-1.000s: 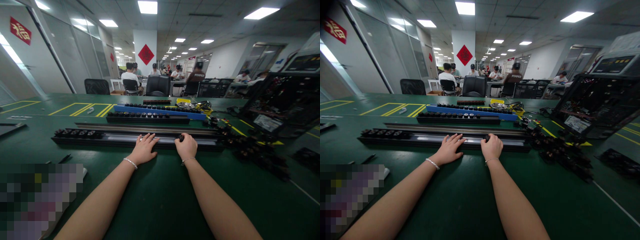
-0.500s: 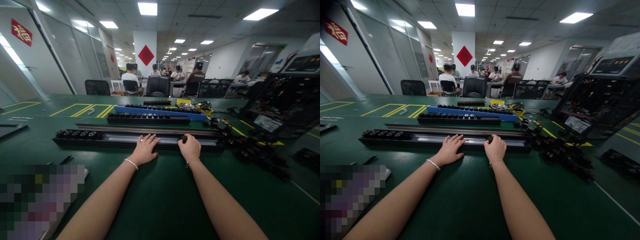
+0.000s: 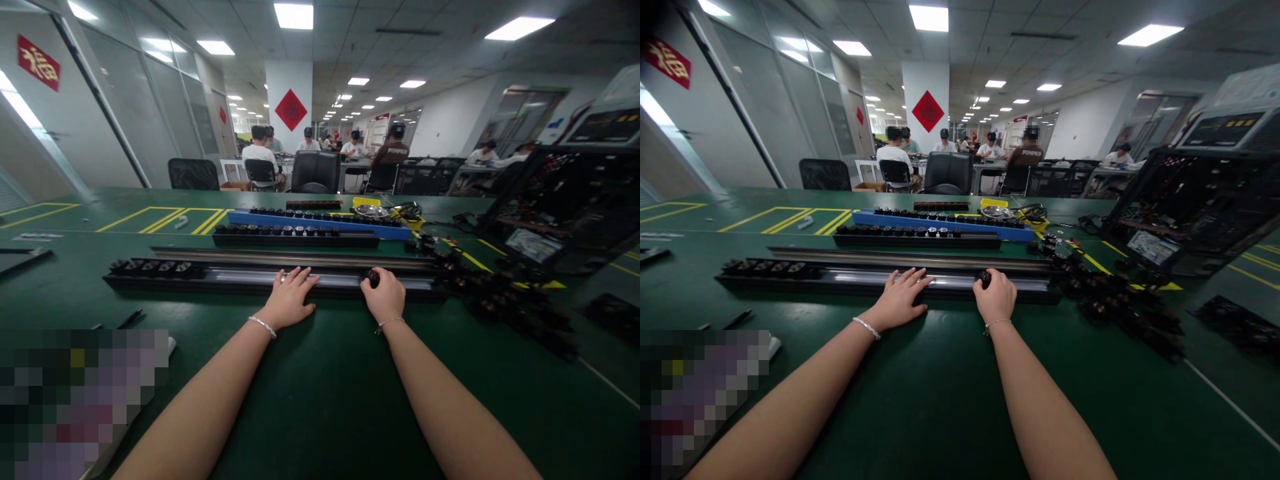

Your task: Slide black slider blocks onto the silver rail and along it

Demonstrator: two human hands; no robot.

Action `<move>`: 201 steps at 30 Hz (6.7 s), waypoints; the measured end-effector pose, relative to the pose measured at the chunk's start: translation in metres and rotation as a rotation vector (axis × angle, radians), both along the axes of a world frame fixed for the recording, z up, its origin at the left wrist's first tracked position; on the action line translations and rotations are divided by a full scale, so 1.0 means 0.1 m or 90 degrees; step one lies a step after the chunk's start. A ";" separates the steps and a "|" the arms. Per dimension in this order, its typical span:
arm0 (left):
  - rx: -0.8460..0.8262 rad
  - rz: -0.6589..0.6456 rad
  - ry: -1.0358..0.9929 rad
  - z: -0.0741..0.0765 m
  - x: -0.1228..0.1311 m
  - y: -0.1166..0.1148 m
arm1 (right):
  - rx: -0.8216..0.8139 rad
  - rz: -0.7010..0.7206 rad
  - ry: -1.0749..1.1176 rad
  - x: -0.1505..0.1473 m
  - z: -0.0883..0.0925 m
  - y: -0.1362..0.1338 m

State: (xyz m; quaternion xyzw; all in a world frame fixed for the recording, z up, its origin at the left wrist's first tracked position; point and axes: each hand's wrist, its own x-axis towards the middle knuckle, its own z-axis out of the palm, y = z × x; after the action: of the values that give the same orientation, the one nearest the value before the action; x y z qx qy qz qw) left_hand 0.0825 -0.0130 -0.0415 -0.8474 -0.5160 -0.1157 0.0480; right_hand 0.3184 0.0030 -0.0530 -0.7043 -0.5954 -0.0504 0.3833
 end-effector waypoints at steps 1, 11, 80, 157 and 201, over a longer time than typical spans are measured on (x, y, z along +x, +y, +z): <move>0.000 -0.001 -0.001 0.00 0.00 0.00 | -0.001 -0.007 0.000 0.02 0.00 0.00; -0.004 -0.008 -0.002 0.01 -0.01 0.00 | -0.005 -0.023 -0.004 0.07 0.01 -0.01; -0.007 -0.002 0.008 0.00 -0.02 0.01 | 0.037 -0.202 0.068 0.40 0.02 0.02; -0.018 -0.002 0.007 0.01 -0.01 0.01 | 0.030 -0.309 0.110 0.72 0.09 0.00; -0.011 -0.003 0.006 -0.01 -0.02 0.01 | 0.065 -0.351 0.140 0.92 0.06 -0.01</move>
State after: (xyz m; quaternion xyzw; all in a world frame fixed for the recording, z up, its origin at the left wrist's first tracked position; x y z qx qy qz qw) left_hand 0.0800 -0.0122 -0.0420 -0.8493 -0.5150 -0.1075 0.0431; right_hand 0.4109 0.0022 -0.0472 -0.8203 -0.3336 -0.1058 0.4524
